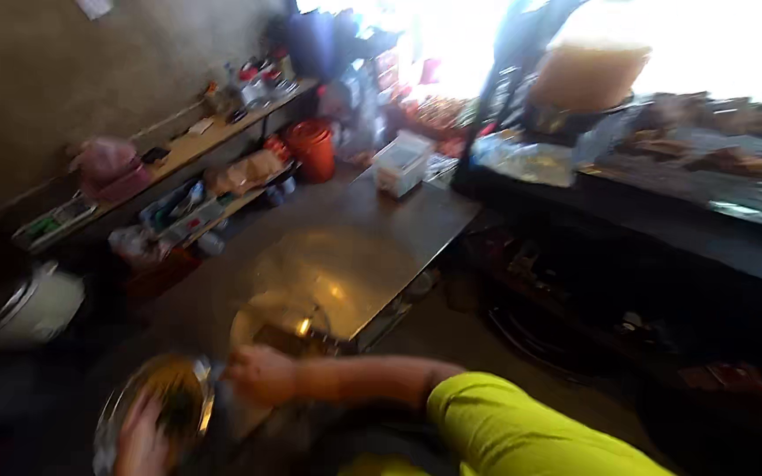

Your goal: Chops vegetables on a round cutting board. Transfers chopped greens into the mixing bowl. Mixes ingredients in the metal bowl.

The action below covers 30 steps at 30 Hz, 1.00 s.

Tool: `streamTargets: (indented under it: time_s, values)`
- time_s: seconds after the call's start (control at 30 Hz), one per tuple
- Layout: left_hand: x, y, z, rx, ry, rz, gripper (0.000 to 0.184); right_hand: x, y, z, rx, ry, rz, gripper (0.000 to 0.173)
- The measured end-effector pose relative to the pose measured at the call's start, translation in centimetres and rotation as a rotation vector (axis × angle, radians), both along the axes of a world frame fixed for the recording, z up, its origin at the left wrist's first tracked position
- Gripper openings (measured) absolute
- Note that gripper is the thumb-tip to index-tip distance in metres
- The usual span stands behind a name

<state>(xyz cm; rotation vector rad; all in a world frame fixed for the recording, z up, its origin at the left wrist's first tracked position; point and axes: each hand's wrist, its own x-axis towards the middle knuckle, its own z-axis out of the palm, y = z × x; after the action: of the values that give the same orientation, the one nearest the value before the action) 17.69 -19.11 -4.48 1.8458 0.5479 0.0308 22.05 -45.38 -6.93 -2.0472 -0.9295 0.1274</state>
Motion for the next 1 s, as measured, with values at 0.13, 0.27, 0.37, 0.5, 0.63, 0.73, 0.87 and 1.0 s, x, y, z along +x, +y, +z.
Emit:
streamTargets:
  time_s: [0.13, 0.27, 0.37, 0.5, 0.63, 0.73, 0.87, 1.0]
  values:
    - [-0.2, -0.1, 2.1, -0.585, 0.042, 0.474, 0.053, -4.2, 7.7, 4.5, 0.147, 0.289, 0.410, 0.060]
    - [-0.8, 4.3, 1.8, -0.680, 0.053, 0.327, 0.063, -7.9, 14.9, 3.2, 0.093, 0.358, 0.532, 0.060]
    - [-2.0, 7.2, 1.9, -0.713, 0.009, 0.337, 0.058, -6.8, 17.8, 0.7, -0.079, 0.311, 0.354, 0.060]
    - [-3.4, 10.8, 1.8, -0.852, 0.083, 0.268, 0.062, -6.5, 20.5, 0.5, -0.232, 0.331, 0.082, 0.062]
    - [-3.7, 13.4, 1.0, -0.873, 0.101, 0.266, 0.054, -8.0, 24.2, 1.2, -0.099, 0.320, 0.183, 0.052]
    - [-3.8, 15.3, 2.3, -0.854, 0.125, 0.020, 0.061, -5.6, 23.6, -0.4, -0.334, 0.256, -0.066, 0.050]
    - [-3.0, 17.7, 1.5, -1.046, -0.031, 0.235, 0.058, -7.5, 23.0, 1.0, -0.171, 0.133, -0.080, 0.041]
    - [-1.9, 16.6, 0.4, -1.152, 0.034, 0.350, 0.060, -8.8, 26.3, 1.3, 0.091, -0.282, 0.045, 0.023]
